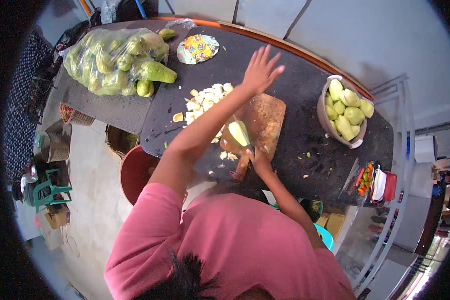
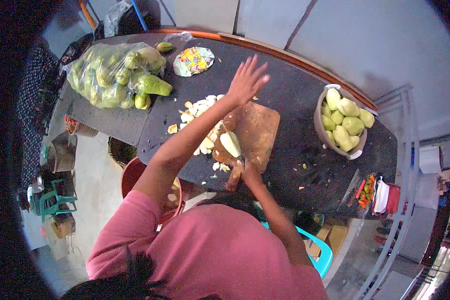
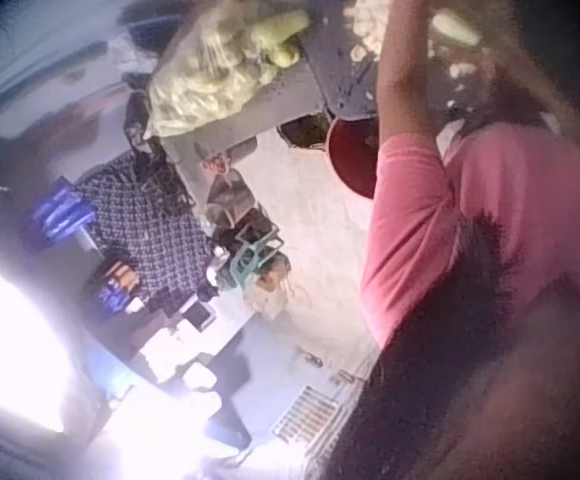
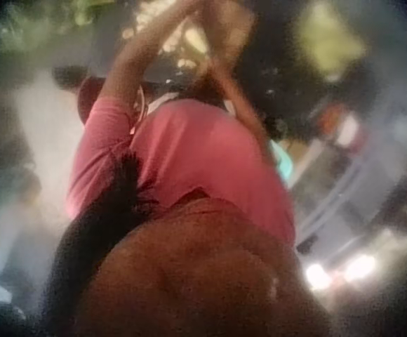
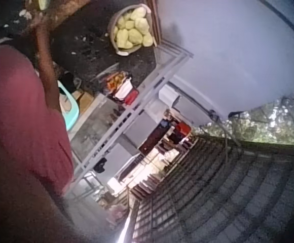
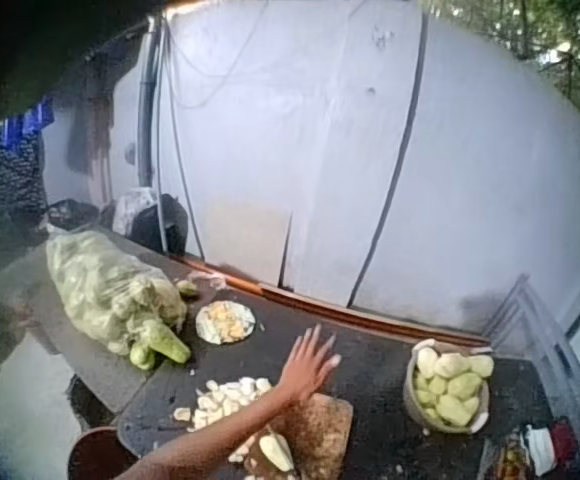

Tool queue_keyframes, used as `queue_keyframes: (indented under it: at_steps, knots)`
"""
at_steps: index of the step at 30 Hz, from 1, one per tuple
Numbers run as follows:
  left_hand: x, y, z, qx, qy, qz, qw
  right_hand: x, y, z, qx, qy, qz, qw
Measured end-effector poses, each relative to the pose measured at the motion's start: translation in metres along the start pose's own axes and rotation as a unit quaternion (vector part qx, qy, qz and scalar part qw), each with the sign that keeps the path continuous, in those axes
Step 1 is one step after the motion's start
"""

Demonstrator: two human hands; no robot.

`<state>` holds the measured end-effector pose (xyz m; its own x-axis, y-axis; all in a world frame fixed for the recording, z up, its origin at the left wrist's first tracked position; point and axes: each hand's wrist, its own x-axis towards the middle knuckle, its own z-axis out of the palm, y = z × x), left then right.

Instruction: The person uses a knife to slice chayotes on a wooden cutting board, dropping the cut pieces into a red bucket and reaching into a bowl to retrieve whole chayotes.

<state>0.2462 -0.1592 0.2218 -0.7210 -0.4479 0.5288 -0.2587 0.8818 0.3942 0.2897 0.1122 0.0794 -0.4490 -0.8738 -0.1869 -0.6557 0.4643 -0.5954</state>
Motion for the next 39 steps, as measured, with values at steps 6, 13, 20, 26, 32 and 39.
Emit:
queue_keyframes:
  at_steps: [6, 13, 20, 26, 32, 39]
  knots:
    - [0.026, 0.045, -0.068, -0.042, 0.098, 0.071, 0.992, -0.006, -0.014, -0.01, 0.054, -0.02, 0.05, 0.997]
    - [-0.183, -0.02, 0.088, 0.047, -0.188, -0.016, 0.981, -0.006, -0.009, -0.007, 0.072, -0.05, 0.015, 0.996]
    - [-0.157, -0.058, 0.094, -0.017, -0.194, -0.132, 0.972, -0.009, -0.024, -0.01, 0.074, -0.011, 0.021, 0.997]
    - [-0.16, -0.053, 0.091, -0.032, -0.218, -0.124, 0.967, -0.005, -0.015, -0.009, 0.008, -0.038, 0.038, 0.999]
    - [-0.157, -0.042, 0.088, -0.011, -0.216, -0.113, 0.97, -0.01, -0.007, 0.004, 0.004, -0.042, 0.065, 0.997]
    - [-0.167, -0.055, 0.083, -0.013, -0.245, -0.171, 0.954, 0.004, -0.019, -0.021, -0.045, -0.037, 0.024, 0.998]
